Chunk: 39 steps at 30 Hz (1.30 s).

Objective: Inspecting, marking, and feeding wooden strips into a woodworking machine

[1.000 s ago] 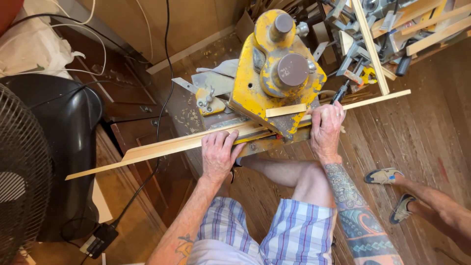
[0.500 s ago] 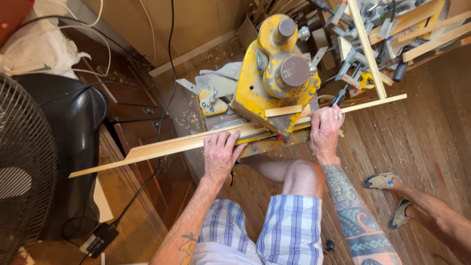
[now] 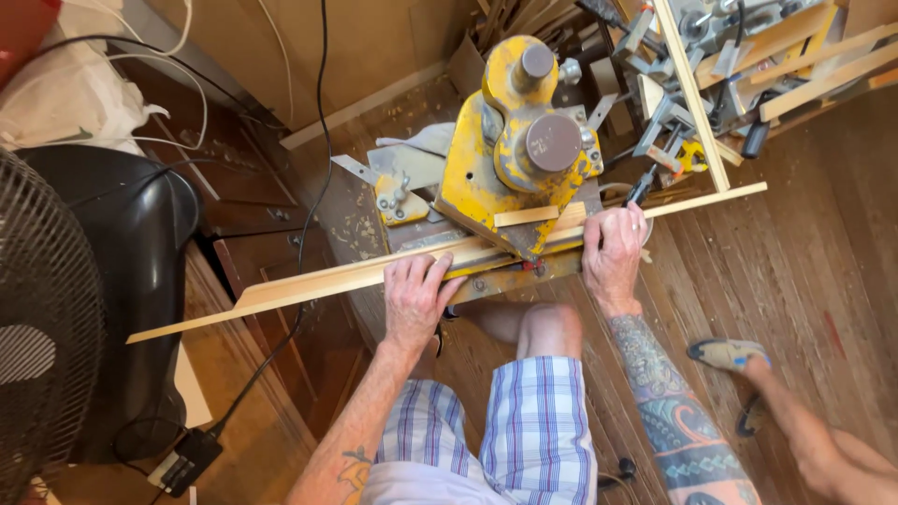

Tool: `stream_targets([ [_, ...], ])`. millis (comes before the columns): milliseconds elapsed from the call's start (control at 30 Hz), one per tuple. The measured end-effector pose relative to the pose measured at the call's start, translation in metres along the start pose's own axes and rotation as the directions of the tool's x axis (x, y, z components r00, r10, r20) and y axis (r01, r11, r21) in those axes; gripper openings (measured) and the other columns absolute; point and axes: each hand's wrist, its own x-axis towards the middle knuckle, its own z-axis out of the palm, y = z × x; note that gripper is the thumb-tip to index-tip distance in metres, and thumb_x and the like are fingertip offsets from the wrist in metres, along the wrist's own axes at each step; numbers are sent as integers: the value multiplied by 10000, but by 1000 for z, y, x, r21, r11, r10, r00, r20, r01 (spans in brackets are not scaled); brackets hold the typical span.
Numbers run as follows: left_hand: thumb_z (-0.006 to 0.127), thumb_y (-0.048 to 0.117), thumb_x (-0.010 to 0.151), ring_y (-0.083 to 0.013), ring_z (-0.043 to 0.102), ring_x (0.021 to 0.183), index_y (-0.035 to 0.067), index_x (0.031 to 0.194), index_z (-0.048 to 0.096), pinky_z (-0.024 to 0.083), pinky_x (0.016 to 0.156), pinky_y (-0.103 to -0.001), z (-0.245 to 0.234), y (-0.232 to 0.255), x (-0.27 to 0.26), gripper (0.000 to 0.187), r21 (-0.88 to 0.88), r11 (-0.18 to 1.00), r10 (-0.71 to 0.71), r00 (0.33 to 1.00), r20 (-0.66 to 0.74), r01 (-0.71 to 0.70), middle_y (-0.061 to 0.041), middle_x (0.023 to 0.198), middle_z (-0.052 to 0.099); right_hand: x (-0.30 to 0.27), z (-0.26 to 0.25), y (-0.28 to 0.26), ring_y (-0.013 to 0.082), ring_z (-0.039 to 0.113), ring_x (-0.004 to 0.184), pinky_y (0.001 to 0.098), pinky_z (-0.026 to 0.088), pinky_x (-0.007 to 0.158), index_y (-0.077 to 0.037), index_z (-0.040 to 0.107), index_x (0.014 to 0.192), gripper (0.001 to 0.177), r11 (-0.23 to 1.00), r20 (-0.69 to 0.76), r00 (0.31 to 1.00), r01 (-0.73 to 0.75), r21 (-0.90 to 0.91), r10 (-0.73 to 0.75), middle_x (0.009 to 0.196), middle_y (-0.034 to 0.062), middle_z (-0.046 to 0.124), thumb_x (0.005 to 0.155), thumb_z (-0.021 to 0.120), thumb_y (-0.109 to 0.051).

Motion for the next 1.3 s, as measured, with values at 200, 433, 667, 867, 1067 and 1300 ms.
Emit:
stream_targets([
  [200,696,484,956,-212,573,940,177,1182,706,461,873,-377,4,-3,0,380,31,1000,3,1000,-8,-3,-15,985,562,1,2,0,287,628,954,516,405,1163,-73,618,872,223,1000,-2,1000,4,16,-4,905,83,608,1076,666,-149],
  [433,701,465,956,-238,577,920,159,1174,707,465,856,-382,1,1,-1,376,29,1000,-3,1000,-21,4,-39,985,555,-8,6,10,280,632,922,507,418,1153,-85,620,870,230,1000,15,1000,8,-12,-7,882,72,599,1086,636,-162],
  [667,709,481,945,-223,584,911,152,1167,690,466,872,-385,7,-1,-3,397,22,1000,-18,999,-34,19,-30,972,559,-2,4,6,275,629,919,505,421,1155,-82,606,853,268,1000,17,1000,-1,-19,2,871,76,588,1101,621,-183],
  [867,709,472,944,-214,586,915,148,1169,685,458,877,-373,5,-1,-3,395,11,1000,-18,1000,-15,19,-19,955,567,2,1,0,279,631,929,507,411,1165,-76,592,852,310,1000,21,1000,-9,-19,10,872,85,577,1125,583,-223],
  [1067,726,453,934,-217,585,911,143,1172,688,462,858,-374,1,1,0,393,6,999,-38,999,26,38,-21,951,577,-5,3,8,266,629,951,509,408,1171,-89,596,853,297,999,54,998,-32,-23,33,885,69,575,1118,593,-224],
  [1300,752,423,925,-258,502,841,118,1159,680,436,779,-397,-14,10,11,391,54,997,-56,992,115,50,-49,942,595,14,-10,-21,294,528,834,572,378,1140,-49,530,845,217,996,123,990,-65,-52,71,823,102,542,1062,529,-51],
])
